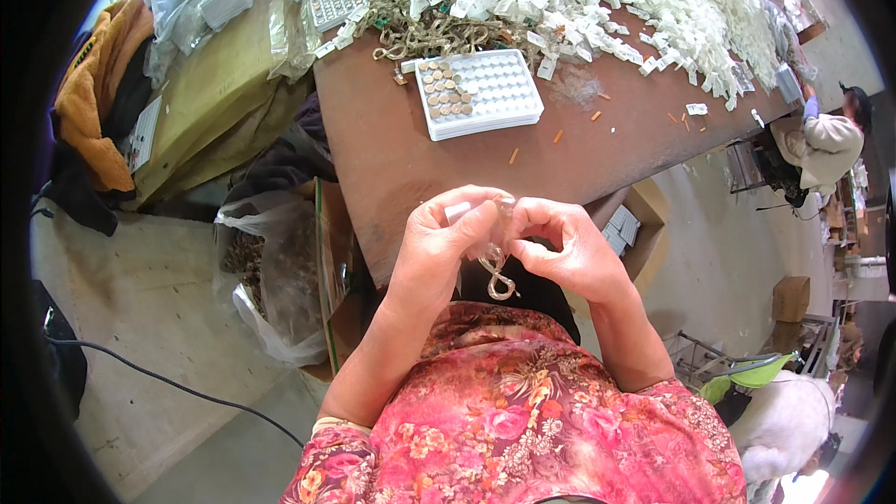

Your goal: The person repeatedly picks small white plastic components and thin wires from a table, inserts the wires into the components, and places the assembled units into a white compartmentalized tray. The person handles items one at a time and continues the same assembly cycle throughout the clip.

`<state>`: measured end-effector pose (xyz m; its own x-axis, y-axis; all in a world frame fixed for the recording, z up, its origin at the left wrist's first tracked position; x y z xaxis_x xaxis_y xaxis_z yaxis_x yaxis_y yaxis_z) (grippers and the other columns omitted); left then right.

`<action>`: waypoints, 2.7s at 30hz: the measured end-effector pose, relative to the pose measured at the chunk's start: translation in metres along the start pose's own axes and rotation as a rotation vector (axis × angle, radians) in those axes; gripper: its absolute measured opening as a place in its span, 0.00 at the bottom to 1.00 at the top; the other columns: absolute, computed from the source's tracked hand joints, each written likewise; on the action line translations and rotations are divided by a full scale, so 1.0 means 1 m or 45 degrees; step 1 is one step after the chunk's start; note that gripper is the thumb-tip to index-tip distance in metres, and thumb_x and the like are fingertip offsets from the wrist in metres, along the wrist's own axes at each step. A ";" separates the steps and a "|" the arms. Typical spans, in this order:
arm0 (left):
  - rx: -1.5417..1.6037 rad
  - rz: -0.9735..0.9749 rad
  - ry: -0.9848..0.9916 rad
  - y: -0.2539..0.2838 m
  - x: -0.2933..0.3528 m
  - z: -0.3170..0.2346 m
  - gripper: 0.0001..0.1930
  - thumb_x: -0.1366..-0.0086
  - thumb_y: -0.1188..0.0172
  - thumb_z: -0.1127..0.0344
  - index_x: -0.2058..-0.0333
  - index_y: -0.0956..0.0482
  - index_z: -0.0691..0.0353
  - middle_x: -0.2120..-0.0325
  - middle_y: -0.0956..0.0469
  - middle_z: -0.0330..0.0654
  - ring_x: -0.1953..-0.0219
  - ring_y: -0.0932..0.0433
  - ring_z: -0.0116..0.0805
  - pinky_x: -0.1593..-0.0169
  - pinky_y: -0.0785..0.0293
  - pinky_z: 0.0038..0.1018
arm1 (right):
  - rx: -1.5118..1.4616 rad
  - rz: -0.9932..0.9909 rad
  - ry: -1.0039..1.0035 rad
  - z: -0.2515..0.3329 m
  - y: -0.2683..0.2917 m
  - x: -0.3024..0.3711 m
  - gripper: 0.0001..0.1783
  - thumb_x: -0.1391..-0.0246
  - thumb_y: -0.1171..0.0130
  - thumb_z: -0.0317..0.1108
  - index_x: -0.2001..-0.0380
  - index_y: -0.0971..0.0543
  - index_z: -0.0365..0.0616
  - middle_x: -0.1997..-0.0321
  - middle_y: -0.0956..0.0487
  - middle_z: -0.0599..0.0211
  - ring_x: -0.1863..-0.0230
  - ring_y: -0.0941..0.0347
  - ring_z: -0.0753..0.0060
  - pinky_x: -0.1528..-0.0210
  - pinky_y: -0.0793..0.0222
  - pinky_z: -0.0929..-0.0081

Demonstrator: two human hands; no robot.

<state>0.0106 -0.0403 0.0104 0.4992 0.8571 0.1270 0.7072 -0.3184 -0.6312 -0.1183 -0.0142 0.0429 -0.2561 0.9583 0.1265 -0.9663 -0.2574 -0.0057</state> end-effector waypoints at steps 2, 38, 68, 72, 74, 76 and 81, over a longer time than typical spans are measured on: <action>0.104 -0.025 -0.039 0.000 0.001 -0.001 0.12 0.34 0.41 0.65 0.58 0.21 0.67 0.73 0.23 0.33 0.75 0.33 0.17 0.70 0.37 0.15 | 0.000 -0.017 -0.076 -0.002 -0.001 0.000 0.04 0.49 0.44 0.25 0.73 0.24 0.35 0.72 0.23 0.73 0.66 0.29 0.84 0.59 0.31 0.80; 0.170 -0.371 -0.117 0.016 0.010 -0.002 0.12 0.35 0.46 0.75 0.52 0.28 0.65 0.63 0.26 0.39 0.62 0.28 0.24 0.58 0.31 0.20 | 0.767 -0.547 0.755 0.030 -0.009 -0.016 0.09 0.54 0.36 0.16 0.68 0.21 0.37 0.63 0.18 0.61 0.63 0.21 0.71 0.58 0.25 0.78; -0.254 -0.263 -0.310 0.039 0.015 -0.038 0.09 0.39 0.37 0.76 0.64 0.28 0.62 0.69 0.21 0.41 0.70 0.22 0.26 0.64 0.26 0.21 | -0.329 -0.120 -0.107 0.003 -0.032 -0.041 0.07 0.44 0.38 0.30 0.66 0.23 0.37 0.70 0.20 0.67 0.73 0.26 0.81 0.71 0.32 0.85; -0.149 -0.123 -0.220 0.036 0.012 -0.041 0.09 0.40 0.37 0.76 0.64 0.29 0.63 0.69 0.21 0.42 0.69 0.21 0.26 0.63 0.25 0.21 | -0.416 -0.018 -0.160 0.011 -0.029 -0.038 0.06 0.44 0.38 0.29 0.68 0.23 0.36 0.70 0.20 0.66 0.73 0.26 0.80 0.71 0.31 0.84; -0.082 -0.101 -0.174 0.034 0.012 -0.042 0.09 0.42 0.36 0.77 0.65 0.28 0.62 0.70 0.21 0.39 0.67 0.22 0.24 0.61 0.26 0.20 | -0.468 0.036 -0.176 0.015 -0.029 -0.037 0.06 0.44 0.38 0.29 0.68 0.23 0.36 0.70 0.21 0.66 0.73 0.26 0.80 0.71 0.30 0.83; -0.139 -0.107 -0.156 0.032 0.012 -0.045 0.10 0.44 0.35 0.78 0.66 0.27 0.62 0.71 0.21 0.37 0.66 0.22 0.22 0.59 0.27 0.20 | -0.440 0.062 -0.170 0.017 -0.027 -0.036 0.07 0.44 0.38 0.29 0.69 0.23 0.36 0.71 0.21 0.66 0.73 0.26 0.80 0.71 0.30 0.83; -0.436 -0.074 -0.090 0.026 0.010 -0.056 0.11 0.46 0.33 0.79 0.67 0.26 0.62 0.70 0.21 0.36 0.65 0.22 0.22 0.60 0.26 0.20 | -0.346 0.140 -0.184 0.021 -0.022 -0.036 0.07 0.47 0.36 0.29 0.70 0.23 0.37 0.72 0.22 0.68 0.74 0.26 0.79 0.70 0.28 0.81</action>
<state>0.0618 -0.0628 0.0383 0.4255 0.9000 0.0942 0.8663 -0.3751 -0.3298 -0.0872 -0.0458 0.0590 -0.3718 0.8941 0.2497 -0.9098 -0.2975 -0.2895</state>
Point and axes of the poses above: each hand's wrist, its own x-axis away from the middle knuckle, its own y-axis out of the back of the hand, z = x × y, the point moved 6 cm from there along -x, towards the middle knuckle
